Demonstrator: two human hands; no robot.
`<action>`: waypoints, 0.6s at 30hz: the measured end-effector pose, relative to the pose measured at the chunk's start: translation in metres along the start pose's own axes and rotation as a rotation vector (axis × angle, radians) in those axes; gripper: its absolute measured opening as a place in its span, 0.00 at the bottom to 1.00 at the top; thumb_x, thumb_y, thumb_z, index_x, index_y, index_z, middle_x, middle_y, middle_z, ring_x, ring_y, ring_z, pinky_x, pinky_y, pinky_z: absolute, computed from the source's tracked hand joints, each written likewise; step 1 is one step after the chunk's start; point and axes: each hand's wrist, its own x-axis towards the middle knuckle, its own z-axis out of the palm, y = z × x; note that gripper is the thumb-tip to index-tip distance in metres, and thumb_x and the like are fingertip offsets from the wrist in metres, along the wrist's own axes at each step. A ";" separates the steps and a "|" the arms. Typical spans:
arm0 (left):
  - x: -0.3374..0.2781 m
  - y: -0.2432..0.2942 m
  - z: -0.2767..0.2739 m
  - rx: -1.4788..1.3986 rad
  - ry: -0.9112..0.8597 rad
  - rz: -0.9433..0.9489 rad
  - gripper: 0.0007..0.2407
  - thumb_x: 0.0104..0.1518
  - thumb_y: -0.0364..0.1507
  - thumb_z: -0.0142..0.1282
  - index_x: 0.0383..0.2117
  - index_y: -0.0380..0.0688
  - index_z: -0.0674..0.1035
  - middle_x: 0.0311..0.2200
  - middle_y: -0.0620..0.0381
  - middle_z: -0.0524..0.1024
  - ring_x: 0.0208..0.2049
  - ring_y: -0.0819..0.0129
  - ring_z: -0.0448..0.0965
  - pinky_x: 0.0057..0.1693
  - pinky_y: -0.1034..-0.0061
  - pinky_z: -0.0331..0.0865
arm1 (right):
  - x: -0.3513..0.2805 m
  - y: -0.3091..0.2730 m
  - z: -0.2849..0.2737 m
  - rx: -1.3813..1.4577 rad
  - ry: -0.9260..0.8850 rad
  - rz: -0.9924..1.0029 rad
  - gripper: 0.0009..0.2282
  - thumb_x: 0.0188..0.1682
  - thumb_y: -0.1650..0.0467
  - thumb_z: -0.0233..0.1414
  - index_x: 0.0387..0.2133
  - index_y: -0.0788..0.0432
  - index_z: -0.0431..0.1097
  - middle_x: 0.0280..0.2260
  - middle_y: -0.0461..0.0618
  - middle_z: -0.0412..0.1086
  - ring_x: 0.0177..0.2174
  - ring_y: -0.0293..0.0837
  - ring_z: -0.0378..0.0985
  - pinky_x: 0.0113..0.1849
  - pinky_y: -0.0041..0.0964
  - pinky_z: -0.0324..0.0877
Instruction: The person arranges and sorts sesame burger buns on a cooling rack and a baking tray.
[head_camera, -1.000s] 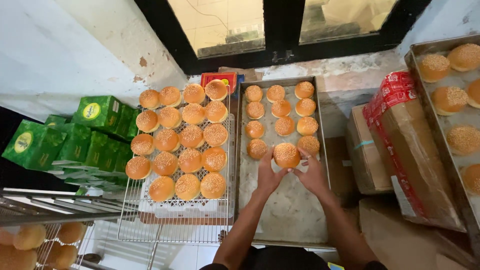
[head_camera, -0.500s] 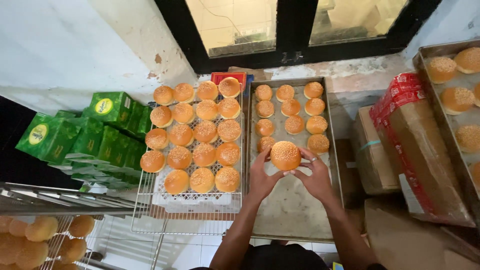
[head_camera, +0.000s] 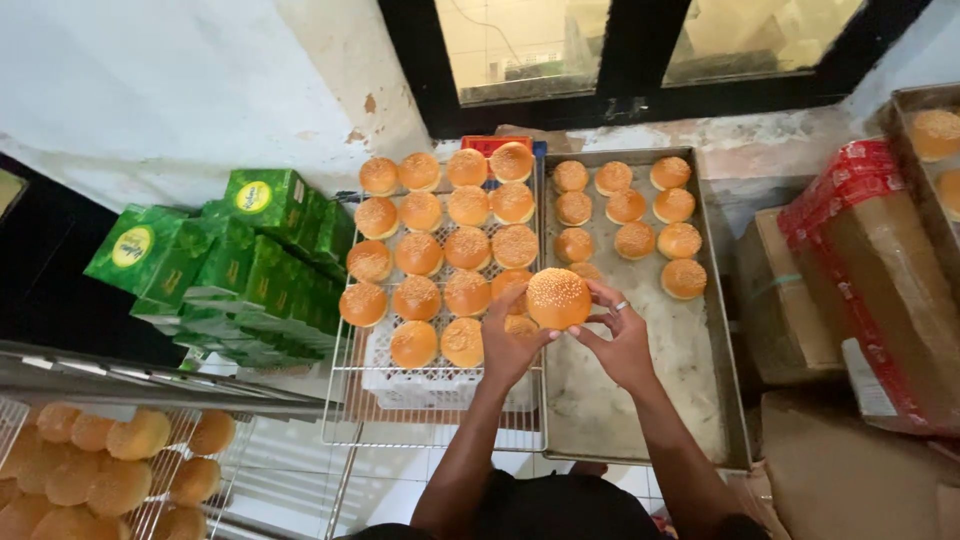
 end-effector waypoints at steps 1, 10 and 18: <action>-0.001 -0.005 -0.010 -0.001 0.004 -0.002 0.35 0.37 0.29 0.78 0.56 0.39 0.75 0.52 0.49 0.78 0.54 0.58 0.78 0.60 0.65 0.71 | -0.001 0.002 0.009 -0.002 -0.004 0.001 0.30 0.41 0.80 0.63 0.61 0.59 0.63 0.54 0.51 0.69 0.53 0.41 0.72 0.47 0.38 0.75; -0.003 -0.034 -0.105 -0.044 0.037 0.011 0.32 0.38 0.31 0.78 0.54 0.39 0.76 0.51 0.50 0.79 0.56 0.60 0.78 0.63 0.66 0.70 | 0.003 0.009 0.101 -0.032 -0.083 0.047 0.32 0.40 0.78 0.64 0.62 0.60 0.62 0.54 0.51 0.69 0.52 0.41 0.72 0.48 0.38 0.73; -0.015 -0.057 -0.188 -0.180 0.072 -0.005 0.33 0.40 0.29 0.77 0.57 0.37 0.75 0.55 0.49 0.77 0.57 0.61 0.77 0.63 0.67 0.70 | 0.001 0.020 0.186 0.021 -0.179 0.020 0.30 0.41 0.76 0.65 0.60 0.62 0.63 0.55 0.53 0.70 0.54 0.42 0.73 0.50 0.38 0.72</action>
